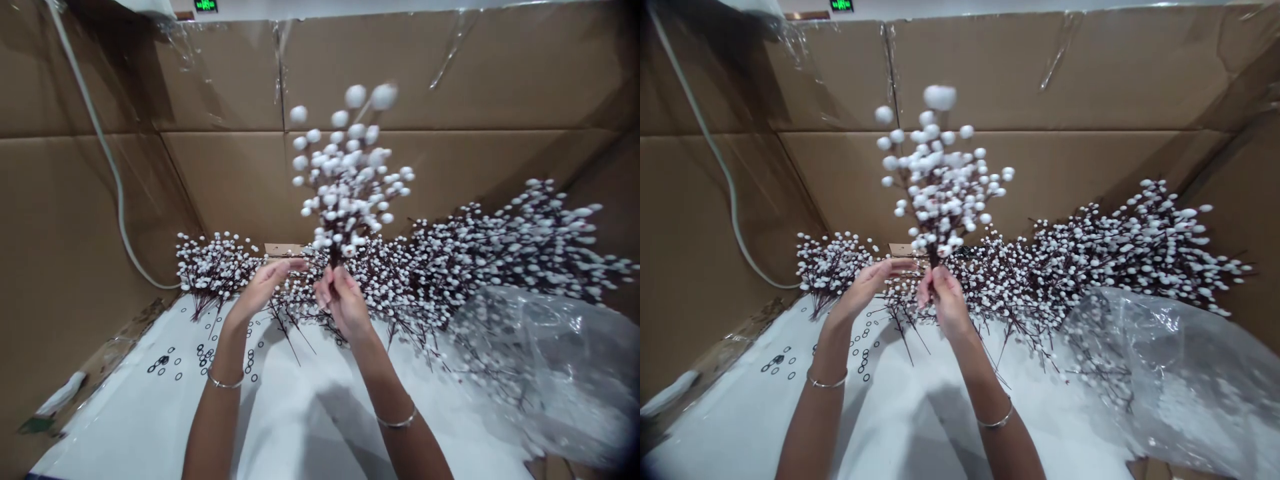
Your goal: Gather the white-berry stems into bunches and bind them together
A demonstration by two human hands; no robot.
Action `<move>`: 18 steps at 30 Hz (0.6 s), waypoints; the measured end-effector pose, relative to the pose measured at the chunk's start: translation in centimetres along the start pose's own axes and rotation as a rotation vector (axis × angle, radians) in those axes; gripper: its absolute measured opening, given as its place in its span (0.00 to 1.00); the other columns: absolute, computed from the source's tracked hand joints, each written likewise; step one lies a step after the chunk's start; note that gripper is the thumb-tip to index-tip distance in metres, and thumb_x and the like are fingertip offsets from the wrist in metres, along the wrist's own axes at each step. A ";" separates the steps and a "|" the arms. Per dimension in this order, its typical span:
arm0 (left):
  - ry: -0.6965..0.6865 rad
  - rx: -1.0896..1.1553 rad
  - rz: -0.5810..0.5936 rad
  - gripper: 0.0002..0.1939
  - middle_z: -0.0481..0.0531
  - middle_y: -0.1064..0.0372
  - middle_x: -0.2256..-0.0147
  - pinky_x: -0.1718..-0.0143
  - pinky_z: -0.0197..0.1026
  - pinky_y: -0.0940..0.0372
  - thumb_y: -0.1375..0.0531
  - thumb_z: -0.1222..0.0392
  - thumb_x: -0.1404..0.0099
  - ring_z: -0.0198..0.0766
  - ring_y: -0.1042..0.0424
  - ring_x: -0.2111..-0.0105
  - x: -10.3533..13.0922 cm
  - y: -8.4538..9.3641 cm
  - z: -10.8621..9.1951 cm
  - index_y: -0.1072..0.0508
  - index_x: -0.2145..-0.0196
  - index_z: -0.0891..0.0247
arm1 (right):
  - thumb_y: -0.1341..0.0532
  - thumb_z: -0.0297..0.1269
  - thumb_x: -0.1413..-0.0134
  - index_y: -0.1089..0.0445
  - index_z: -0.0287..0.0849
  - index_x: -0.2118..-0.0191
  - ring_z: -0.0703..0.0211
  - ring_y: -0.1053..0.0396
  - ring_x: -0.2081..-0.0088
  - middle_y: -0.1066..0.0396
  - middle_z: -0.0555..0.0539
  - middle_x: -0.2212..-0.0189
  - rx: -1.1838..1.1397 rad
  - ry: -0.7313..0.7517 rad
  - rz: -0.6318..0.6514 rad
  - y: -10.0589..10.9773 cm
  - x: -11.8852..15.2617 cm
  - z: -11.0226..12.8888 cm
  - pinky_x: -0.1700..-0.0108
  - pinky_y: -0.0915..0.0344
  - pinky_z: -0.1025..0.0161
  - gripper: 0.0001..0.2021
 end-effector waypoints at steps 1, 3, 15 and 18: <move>0.014 -0.076 -0.069 0.24 0.58 0.27 0.53 0.47 0.43 0.37 0.51 0.45 0.31 0.42 0.29 0.51 -0.1 1.2 0.8 0.27 0.52 0.65 | 0.40 0.48 0.44 0.43 0.42 0.72 0.70 0.41 0.82 0.44 0.57 0.84 -0.018 0.039 -0.030 0.5 0.0 0.9 0.73 0.39 0.68 0.17; 0.077 -0.276 -0.229 0.23 0.57 0.27 0.53 0.47 0.45 0.39 0.50 0.45 0.32 0.43 0.30 0.52 -0.4 3.5 3.0 0.26 0.53 0.65 | 0.39 0.48 0.44 0.43 0.42 0.71 0.71 0.41 0.81 0.45 0.58 0.84 -0.046 0.105 -0.093 1.5 0.0 2.6 0.67 0.35 0.67 0.16; 0.407 -0.652 -0.067 0.19 0.55 0.24 0.59 0.59 0.39 0.35 0.46 0.51 0.38 0.43 0.26 0.60 -1.3 5.6 13.4 0.24 0.57 0.65 | 0.38 0.49 0.46 0.42 0.43 0.70 0.71 0.40 0.79 0.47 0.58 0.83 -0.082 0.265 -0.155 3.6 0.3 5.9 0.60 0.33 0.67 0.16; 0.491 -0.749 -0.196 0.18 0.57 0.25 0.58 0.61 0.39 0.36 0.47 0.52 0.37 0.44 0.27 0.58 -0.6 7.5 13.0 0.26 0.56 0.64 | 0.39 0.48 0.44 0.41 0.43 0.70 0.71 0.41 0.79 0.47 0.58 0.83 -0.089 0.280 -0.158 3.8 0.4 6.3 0.57 0.33 0.67 0.15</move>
Point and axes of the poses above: each hand's wrist, its own x-axis away from the middle knuckle, its own y-axis out of the back of the hand, z = x × y, the point moved 3 cm from there along -x, towards the middle knuckle
